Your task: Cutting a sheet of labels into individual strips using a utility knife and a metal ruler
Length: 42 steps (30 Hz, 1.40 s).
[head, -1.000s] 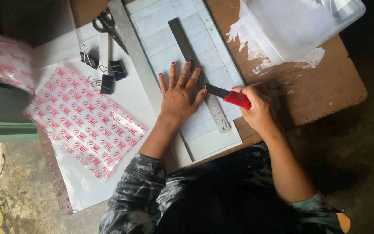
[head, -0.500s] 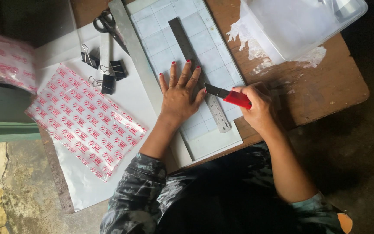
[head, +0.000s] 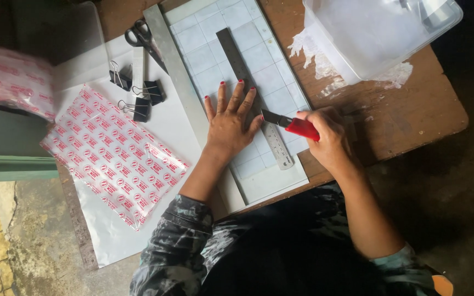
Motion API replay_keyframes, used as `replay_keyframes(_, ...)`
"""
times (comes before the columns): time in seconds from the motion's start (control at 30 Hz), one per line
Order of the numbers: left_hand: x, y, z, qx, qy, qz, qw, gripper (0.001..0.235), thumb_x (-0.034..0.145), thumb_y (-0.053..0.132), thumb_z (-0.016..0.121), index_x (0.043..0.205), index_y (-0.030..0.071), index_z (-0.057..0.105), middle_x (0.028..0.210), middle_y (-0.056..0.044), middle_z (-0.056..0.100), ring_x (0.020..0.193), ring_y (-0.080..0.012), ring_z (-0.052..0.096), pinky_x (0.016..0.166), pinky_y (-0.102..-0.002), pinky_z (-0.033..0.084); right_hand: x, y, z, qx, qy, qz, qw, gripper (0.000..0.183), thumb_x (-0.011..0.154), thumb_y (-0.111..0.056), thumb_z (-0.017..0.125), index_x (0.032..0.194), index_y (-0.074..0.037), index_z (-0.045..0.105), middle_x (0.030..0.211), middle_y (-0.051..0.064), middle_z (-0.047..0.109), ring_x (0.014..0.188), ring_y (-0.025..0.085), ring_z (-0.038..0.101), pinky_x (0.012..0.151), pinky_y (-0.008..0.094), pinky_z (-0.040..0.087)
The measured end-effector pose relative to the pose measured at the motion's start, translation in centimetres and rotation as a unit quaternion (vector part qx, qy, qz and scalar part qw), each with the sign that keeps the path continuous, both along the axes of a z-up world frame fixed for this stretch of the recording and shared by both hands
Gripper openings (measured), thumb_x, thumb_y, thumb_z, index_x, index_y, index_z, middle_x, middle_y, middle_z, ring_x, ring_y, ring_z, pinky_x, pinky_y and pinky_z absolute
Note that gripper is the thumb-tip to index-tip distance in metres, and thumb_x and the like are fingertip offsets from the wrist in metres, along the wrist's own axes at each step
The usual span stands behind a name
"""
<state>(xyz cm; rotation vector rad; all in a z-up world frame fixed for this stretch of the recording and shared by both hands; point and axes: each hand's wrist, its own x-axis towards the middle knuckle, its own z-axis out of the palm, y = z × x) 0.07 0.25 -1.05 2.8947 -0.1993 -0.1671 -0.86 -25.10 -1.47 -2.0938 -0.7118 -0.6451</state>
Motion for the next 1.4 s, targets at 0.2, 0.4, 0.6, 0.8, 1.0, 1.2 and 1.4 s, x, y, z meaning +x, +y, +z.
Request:
replay_keyframes(0.2,0.0,-0.2,1.2,-0.005,0.031,0.006,0.999,0.068,0.103,0.064,0.037,0.163,0.034,0.027,0.173,-0.002,0.012,0.157,-0.039,0.002,0.12,-0.07,-0.001,-4.9,1.5,3.0,-0.076,0.001,0.015,0.997,0.021,0.087,0.008,0.067,0.097,-0.011,0.065,0.095,0.006,0.073,0.09,0.03,0.068,0.09,0.041,0.053)
replay_keyframes(0.4,-0.1,-0.3,1.5,0.007,0.031,0.012,0.999,0.068,0.102,0.066,0.034,0.163,0.035,0.027,0.172,-0.001,0.013,0.157,-0.0381,0.003,0.12,-0.069,-0.001,-7.3,2.7,2.2,-0.095,-0.011,0.041,0.995,0.02,0.088,0.004,0.063,0.097,-0.013,0.066,0.098,0.003,0.073,0.091,0.027,0.07,0.085,0.04,0.054)
replay_keyframes(0.6,0.0,-0.5,1.6,0.01,0.037,0.018,0.999,0.061,0.107,0.058,0.028,0.163,0.034,0.024,0.172,-0.001,0.016,0.158,-0.0375,0.005,0.119,-0.072,-0.001,-7.4,2.6,0.3,-0.125,-0.022,0.03,0.991,0.025,0.087,0.003,0.061,0.101,-0.017,0.066,0.1,-0.001,0.073,0.093,0.025,0.068,0.08,0.037,0.053)
replay_keyframes(0.8,1.8,-0.7,-0.8,0.075,0.005,0.035,0.997,0.064,0.103,0.048,0.046,0.162,0.03,0.027,0.166,0.003,0.027,0.155,-0.0331,0.016,0.116,-0.077,-0.001,-7.2,2.6,-0.3,-0.139,-0.034,0.02,0.99,0.025,0.085,0.004,0.063,0.1,-0.016,0.065,0.094,0.002,0.071,0.092,0.027,0.068,0.078,0.039,0.054)
replay_keyframes(1.0,4.0,-0.7,3.5,0.082,0.073,0.046,0.993,0.062,0.094,0.051,0.059,0.15,0.03,0.045,0.167,0.001,0.028,0.156,-0.0385,0.009,0.111,-0.082,-0.004,-7.4,2.5,0.7,-0.129,-0.023,0.034,0.991,0.033,0.078,0.008,0.068,0.099,-0.016,0.063,0.093,0.002,0.072,0.095,0.028,0.067,0.079,0.038,0.052)
replay_keyframes(1.2,6.1,-0.4,5.0,0.07,0.113,0.056,0.99,0.085,0.083,0.06,0.071,0.153,0.026,0.04,0.166,-0.004,0.032,0.155,-0.0432,0.01,0.108,-0.083,-0.007,-7.3,2.3,1.2,-0.15,-0.032,0.037,0.988,0.035,0.074,0.008,0.07,0.098,-0.016,0.063,0.09,0.002,0.071,0.094,0.027,0.068,0.076,0.038,0.052)
replay_keyframes(1.4,6.9,0.0,5.8,0.044,0.137,0.06,0.988,0.102,0.073,0.062,0.078,0.155,0.018,0.036,0.17,-0.006,0.023,0.155,-0.0455,0.004,0.109,-0.083,-0.012,-7.1,2.1,1.3,-0.137,-0.012,0.038,0.99,0.034,0.073,0.008,0.071,0.097,-0.015,0.064,0.093,0.002,0.073,0.095,0.026,0.069,0.081,0.038,0.054)
